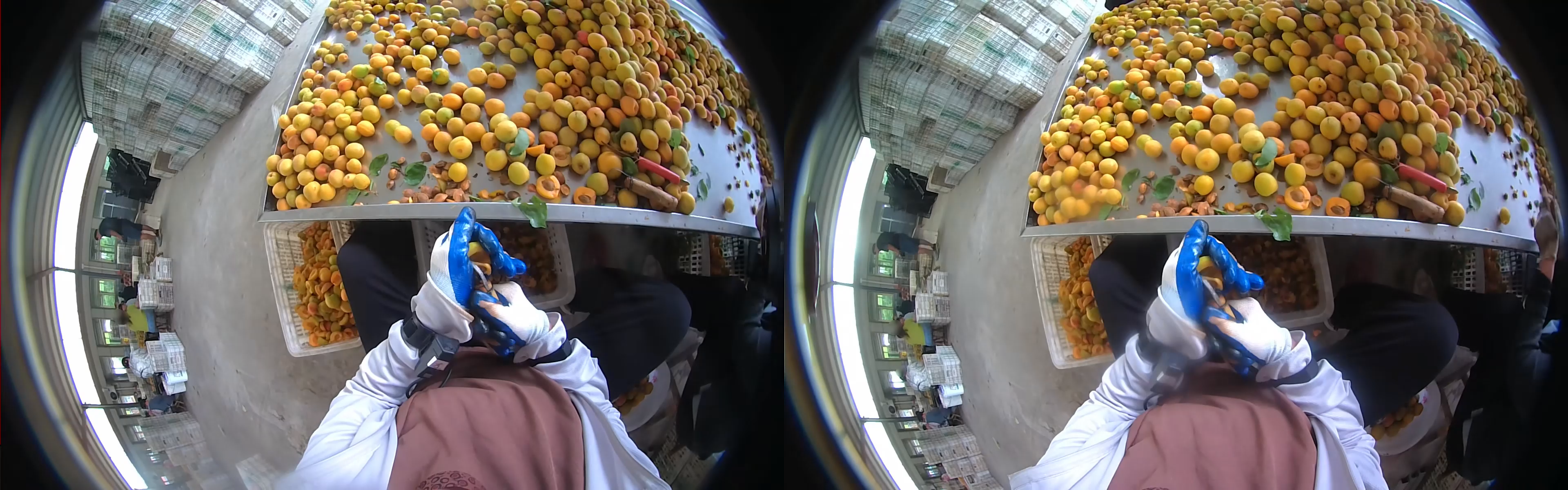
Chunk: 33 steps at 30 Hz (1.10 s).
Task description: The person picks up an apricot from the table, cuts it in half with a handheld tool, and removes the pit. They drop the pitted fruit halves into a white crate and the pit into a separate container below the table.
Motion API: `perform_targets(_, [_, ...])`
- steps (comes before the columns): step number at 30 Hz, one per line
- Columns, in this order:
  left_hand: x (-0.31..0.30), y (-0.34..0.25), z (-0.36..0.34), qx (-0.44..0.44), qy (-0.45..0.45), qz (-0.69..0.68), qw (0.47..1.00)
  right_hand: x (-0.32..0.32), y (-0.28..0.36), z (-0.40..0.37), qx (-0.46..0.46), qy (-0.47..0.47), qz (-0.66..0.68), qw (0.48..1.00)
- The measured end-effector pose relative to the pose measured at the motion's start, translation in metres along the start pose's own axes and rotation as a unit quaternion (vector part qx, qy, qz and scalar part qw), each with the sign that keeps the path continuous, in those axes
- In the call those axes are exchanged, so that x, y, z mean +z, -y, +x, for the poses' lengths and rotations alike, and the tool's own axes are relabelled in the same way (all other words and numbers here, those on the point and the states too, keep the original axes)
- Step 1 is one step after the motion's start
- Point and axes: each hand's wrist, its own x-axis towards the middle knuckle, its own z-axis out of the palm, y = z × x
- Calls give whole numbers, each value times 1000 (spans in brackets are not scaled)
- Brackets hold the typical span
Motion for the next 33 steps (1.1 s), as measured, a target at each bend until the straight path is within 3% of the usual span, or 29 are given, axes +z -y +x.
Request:
perform_targets(4, [-13, 5, 4, 3, 0, -15, 1000, -3, -2, -4, -33, 6, -81, 996])
perform_targets(6, [-20, 6, 14, -35, 15, -209, 977, -2, -1, -5, -30, 5, -145, 989])
perform_targets(7, [-23, 8, 15, -35, 17, -207, 978, -4, 0, -7, -32, 4, -145, 989])
perform_targets(9, [-5, -6, 0, 62, -64, -102, 991, -12, 2, -12, -4, -49, -111, 993])
perform_targets(10, [9, -13, -10, 125, -129, -25, 984, -14, 5, -14, -32, -53, -87, 994])
perform_targets(11, [0, -14, -20, 327, -81, 224, 915, -22, -3, -8, -83, -85, -220, 968])
perform_targets(12, [-24, -17, -26, 449, 4, 299, 842, -23, -3, -6, -91, -122, -364, 919])
perform_targets(13, [-50, -32, -34, 436, 35, 333, 835, -22, -3, -6, -97, -157, -499, 847])
perform_targets(14, [-53, -44, -45, 481, -57, 403, 776, -21, -2, -7, -96, -160, -496, 848])
perform_targets(15, [-71, -62, -45, 392, -209, 295, 846, -20, 1, -10, -76, -183, -510, 837])
perform_targets(16, [-76, -83, -56, 401, -281, 212, 846, -19, 4, -14, -53, -206, -524, 825])
perform_targets(17, [-96, -99, -62, 444, -324, 231, 803, -19, 7, -18, -52, -210, -522, 825])
perform_targets(19, [-177, -127, -86, 363, -417, 417, 721, -19, 11, -22, -74, -211, -542, 810])
perform_targets(21, [-200, -138, -100, 380, -405, 717, 421, -18, 8, -21, -91, -226, -547, 801])
perform_targets(22, [-202, -139, -96, 380, -403, 704, 444, -15, 9, -20, -103, -230, -547, 798])
perform_targets(24, [-149, -123, -65, 458, -304, 596, 585, -13, 9, -19, -128, -235, -554, 788])
perform_targets(25, [-103, -111, -50, 411, -248, 525, 703, -14, 8, -19, -128, -237, -557, 785])
perform_targets(26, [-79, -106, -30, 351, -170, 505, 770, -15, 7, -19, -124, -229, -561, 786])
perform_targets(27, [-48, -101, -11, 380, -57, 566, 730, -15, 8, -19, -121, -222, -564, 786])
perform_targets(28, [-20, -94, 10, 427, 43, 626, 651, -13, 12, -22, -74, -214, -583, 781])
perform_targets(29, [14, -86, 25, 381, 93, 642, 659, -13, 12, -22, -75, -218, -584, 779])
perform_targets(31, [51, -68, 74, 436, 203, 728, 489, -15, 5, -20, -49, -195, -593, 779])
perform_targets(33, [78, -47, 111, 373, 307, 782, 393, -18, 1, -21, -62, -199, -593, 778])
